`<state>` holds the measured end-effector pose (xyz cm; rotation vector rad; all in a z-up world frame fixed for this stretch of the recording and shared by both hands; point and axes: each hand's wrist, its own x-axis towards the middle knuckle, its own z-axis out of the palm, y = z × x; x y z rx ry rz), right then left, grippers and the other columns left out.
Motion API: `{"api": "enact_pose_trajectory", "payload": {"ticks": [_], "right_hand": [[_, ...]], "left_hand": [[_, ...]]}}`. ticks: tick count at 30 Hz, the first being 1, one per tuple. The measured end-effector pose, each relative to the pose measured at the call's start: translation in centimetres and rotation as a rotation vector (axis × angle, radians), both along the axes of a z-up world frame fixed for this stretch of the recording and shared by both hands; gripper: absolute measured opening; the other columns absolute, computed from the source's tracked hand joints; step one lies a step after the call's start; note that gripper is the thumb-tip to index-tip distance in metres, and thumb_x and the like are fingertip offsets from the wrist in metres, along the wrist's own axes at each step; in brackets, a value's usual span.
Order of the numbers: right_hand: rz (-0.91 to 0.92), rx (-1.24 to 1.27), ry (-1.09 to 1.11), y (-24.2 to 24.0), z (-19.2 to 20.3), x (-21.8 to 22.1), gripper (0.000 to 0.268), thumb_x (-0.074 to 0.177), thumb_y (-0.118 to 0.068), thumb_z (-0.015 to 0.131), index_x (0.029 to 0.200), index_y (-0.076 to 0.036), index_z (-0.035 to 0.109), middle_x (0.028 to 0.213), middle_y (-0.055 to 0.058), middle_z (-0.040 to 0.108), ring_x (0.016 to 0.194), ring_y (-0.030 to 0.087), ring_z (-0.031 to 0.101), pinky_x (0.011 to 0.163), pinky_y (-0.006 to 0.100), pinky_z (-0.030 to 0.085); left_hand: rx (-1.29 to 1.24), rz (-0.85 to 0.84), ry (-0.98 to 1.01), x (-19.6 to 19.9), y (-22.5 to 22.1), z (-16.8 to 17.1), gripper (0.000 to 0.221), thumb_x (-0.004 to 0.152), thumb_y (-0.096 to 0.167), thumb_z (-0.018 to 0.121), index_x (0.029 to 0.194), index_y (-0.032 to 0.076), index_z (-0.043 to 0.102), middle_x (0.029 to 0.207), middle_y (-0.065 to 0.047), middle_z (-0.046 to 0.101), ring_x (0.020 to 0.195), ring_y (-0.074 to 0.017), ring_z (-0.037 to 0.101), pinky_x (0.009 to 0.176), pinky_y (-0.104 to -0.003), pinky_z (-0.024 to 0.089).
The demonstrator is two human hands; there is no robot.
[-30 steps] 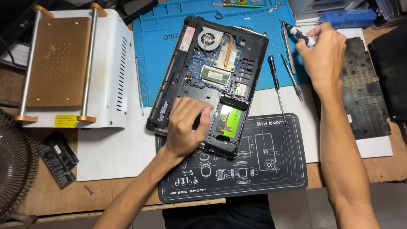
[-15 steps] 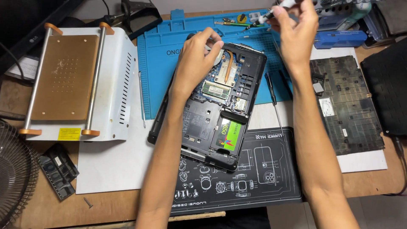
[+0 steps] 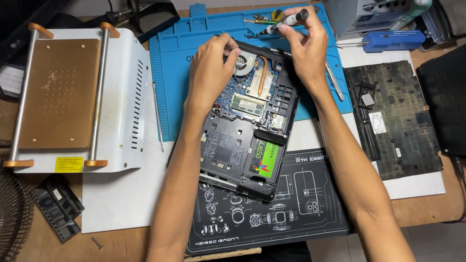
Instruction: The person secures a green SSD into a laptop chassis using a screwdriver, then uses a soldering iron to apply heat to a small component near the fan. The person continues to tighten screws around the SSD and other internal areas.
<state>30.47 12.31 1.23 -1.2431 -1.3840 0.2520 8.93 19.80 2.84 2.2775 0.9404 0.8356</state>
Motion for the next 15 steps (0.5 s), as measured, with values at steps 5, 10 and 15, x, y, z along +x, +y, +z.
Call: {"api": "enact_pose_trajectory", "payload": {"ticks": [5,10,15], "right_hand": [[0.031,0.09,0.069,-0.6,0.8,0.2,0.012,0.11,0.003,0.059,0.121,-0.002,0.055,0.109,0.012,0.057,0.103,0.023,0.067,0.1,0.038,0.065],[0.071,0.12,0.227,-1.0,0.5,1.5,0.011,0.112,-0.008,0.059,0.115,-0.004,0.049,0.114,0.014,0.061,0.11,0.024,0.067,0.1,0.041,0.066],[0.037,-0.07,0.44,-1.9,0.4,2.5,0.03,0.105,-0.034,0.068,0.119,-0.013,0.053,0.116,0.005,0.07,0.103,0.023,0.08,0.093,0.029,0.066]], "left_hand": [[-0.02,0.026,-0.026,0.0,0.0,0.1,0.01,0.097,0.013,0.063,0.087,0.011,0.064,0.089,-0.004,0.072,0.079,-0.0164,0.07,0.058,-0.035,0.052],[-0.028,0.033,0.019,0.3,0.1,-0.6,0.006,0.095,0.011,0.068,0.089,0.011,0.067,0.089,-0.004,0.072,0.079,-0.0161,0.07,0.063,-0.035,0.055],[-0.138,0.003,-0.053,0.5,0.0,-0.4,0.021,0.09,0.012,0.077,0.108,0.009,0.068,0.086,-0.004,0.078,0.079,-0.019,0.073,0.074,-0.041,0.056]]}}
